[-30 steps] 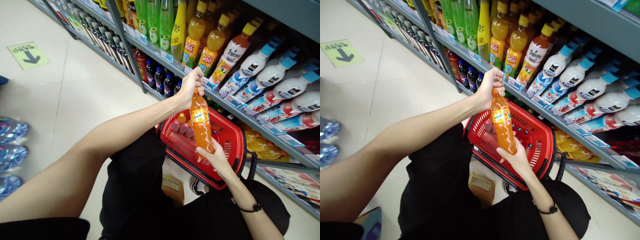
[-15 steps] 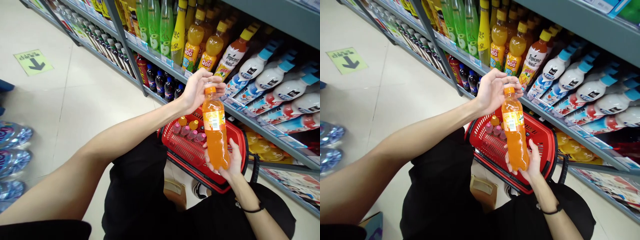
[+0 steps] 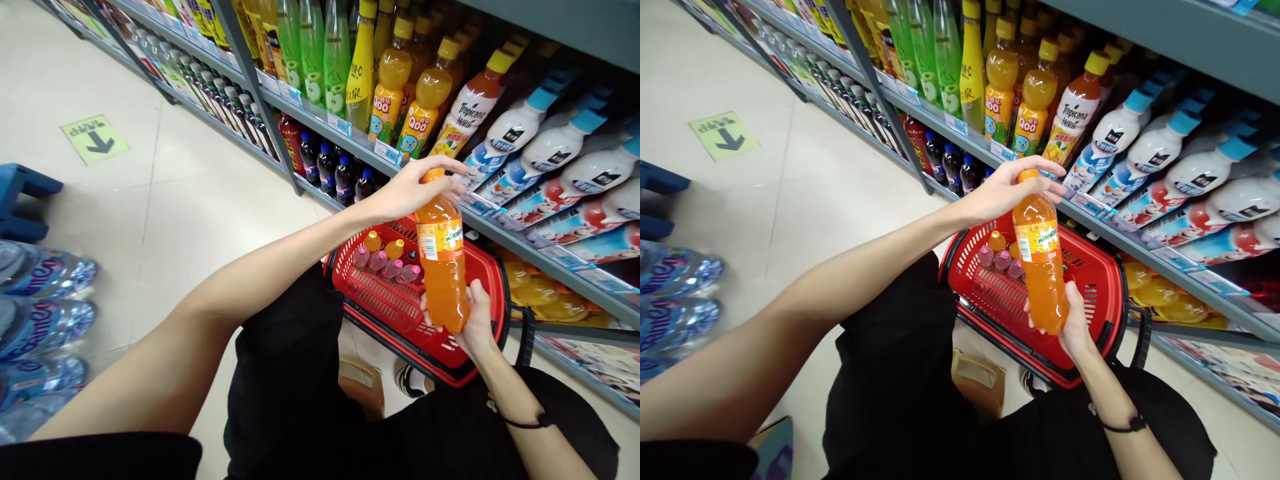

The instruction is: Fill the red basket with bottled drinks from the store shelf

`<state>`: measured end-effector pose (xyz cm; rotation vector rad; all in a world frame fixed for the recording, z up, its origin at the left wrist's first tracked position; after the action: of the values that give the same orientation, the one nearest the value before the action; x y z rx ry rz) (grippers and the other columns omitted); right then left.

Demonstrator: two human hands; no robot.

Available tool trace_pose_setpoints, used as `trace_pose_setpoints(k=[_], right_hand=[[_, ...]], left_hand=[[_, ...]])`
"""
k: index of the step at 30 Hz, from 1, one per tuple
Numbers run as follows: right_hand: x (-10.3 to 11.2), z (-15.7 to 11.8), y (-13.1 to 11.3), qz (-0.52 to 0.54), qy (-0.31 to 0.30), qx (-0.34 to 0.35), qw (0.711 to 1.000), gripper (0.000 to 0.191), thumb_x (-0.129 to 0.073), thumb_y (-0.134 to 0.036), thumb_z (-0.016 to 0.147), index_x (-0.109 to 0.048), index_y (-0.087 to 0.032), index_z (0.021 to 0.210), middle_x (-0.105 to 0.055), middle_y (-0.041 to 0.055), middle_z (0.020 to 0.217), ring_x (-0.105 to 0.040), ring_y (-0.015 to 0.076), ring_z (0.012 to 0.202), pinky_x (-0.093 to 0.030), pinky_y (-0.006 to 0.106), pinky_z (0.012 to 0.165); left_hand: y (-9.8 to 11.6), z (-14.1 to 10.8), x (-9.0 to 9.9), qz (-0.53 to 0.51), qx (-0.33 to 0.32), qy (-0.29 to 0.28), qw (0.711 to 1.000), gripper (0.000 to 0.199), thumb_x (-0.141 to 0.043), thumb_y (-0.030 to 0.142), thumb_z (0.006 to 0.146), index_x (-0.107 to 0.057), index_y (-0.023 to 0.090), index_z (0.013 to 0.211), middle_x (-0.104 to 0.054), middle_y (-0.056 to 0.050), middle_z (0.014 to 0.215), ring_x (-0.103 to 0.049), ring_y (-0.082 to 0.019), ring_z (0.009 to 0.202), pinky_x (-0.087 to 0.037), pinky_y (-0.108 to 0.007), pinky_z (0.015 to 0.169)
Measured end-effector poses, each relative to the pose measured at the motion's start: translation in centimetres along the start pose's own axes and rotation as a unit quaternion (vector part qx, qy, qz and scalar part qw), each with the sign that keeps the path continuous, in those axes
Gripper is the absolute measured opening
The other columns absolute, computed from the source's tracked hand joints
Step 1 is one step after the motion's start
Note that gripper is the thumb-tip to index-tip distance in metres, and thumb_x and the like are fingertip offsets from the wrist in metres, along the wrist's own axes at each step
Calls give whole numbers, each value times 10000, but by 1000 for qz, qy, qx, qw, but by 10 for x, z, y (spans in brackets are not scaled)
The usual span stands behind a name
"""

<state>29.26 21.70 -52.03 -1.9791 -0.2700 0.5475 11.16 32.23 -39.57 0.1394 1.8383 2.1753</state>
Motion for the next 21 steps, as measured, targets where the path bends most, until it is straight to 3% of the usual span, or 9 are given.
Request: trace_pose_setpoints(k=[3,5,7,11,15,18,21], right_hand=[[28,4,-10,-130,74,57,987,661,-730,-789,775,-710,-167,999,-744,108,883,-665,209,640,-519,293,514],[40,5,-18,-260,99,80,957,644,-834,-702,727,-709,-170,1067,-756,106,1011,-705,239,809,-573,332,695],[46,8,-20,-382,100,73,916,641,-848,-657,742,-688,-183,1144,-755,98,1084,-714,265,923,-567,355,799],[49,19,-6,-549,49,20,834,677,-801,-610,811,-584,-196,1300,-749,100,1127,-727,316,1014,-551,378,838],[53,31,29,-690,-66,-102,713,729,-732,-569,895,-497,-125,1423,-712,188,1191,-685,398,1154,-535,426,883],[68,32,45,-729,-99,-196,649,667,-639,-563,978,-517,-103,1445,-673,234,1256,-659,406,1220,-523,457,950],[82,33,43,-738,-77,-229,630,588,-604,-544,1008,-586,-86,1377,-656,268,1273,-648,441,1235,-524,500,954]], left_hand=[[-25,-1,13,106,60,-44,992,340,-622,332,969,-587,132,1242,-679,-104,1196,-696,-217,1111,-567,-370,1025],[-43,-5,19,119,112,-94,982,390,-648,414,956,-598,127,1214,-673,-116,1176,-711,-212,1031,-601,-371,936],[-54,-8,21,127,121,-132,976,483,-739,449,878,-608,121,1206,-679,-122,1159,-709,-204,981,-609,-355,862],[-65,-12,13,168,83,-164,969,698,-918,395,654,-657,99,1229,-726,-109,1079,-694,-189,926,-579,-337,845],[-86,-18,-14,247,82,-199,945,623,-921,395,623,-743,120,1154,-765,-83,1074,-709,-193,930,-548,-311,863],[-116,-24,-39,395,68,-246,883,525,-903,360,635,-763,144,1092,-773,-49,997,-712,-199,894,-522,-294,831],[-164,-37,-55,529,74,-327,779,527,-882,353,675,-726,132,1127,-759,-85,1046,-712,-240,927,-502,-302,775]])
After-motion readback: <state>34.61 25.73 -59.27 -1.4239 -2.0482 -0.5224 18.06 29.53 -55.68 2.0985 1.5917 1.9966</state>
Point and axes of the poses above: each hand's wrist, its own z-axis towards the middle knuckle, its own x-axis out of the back of the hand, y = z × x, the point moved 9 cm from there along z, towards the middle knuckle
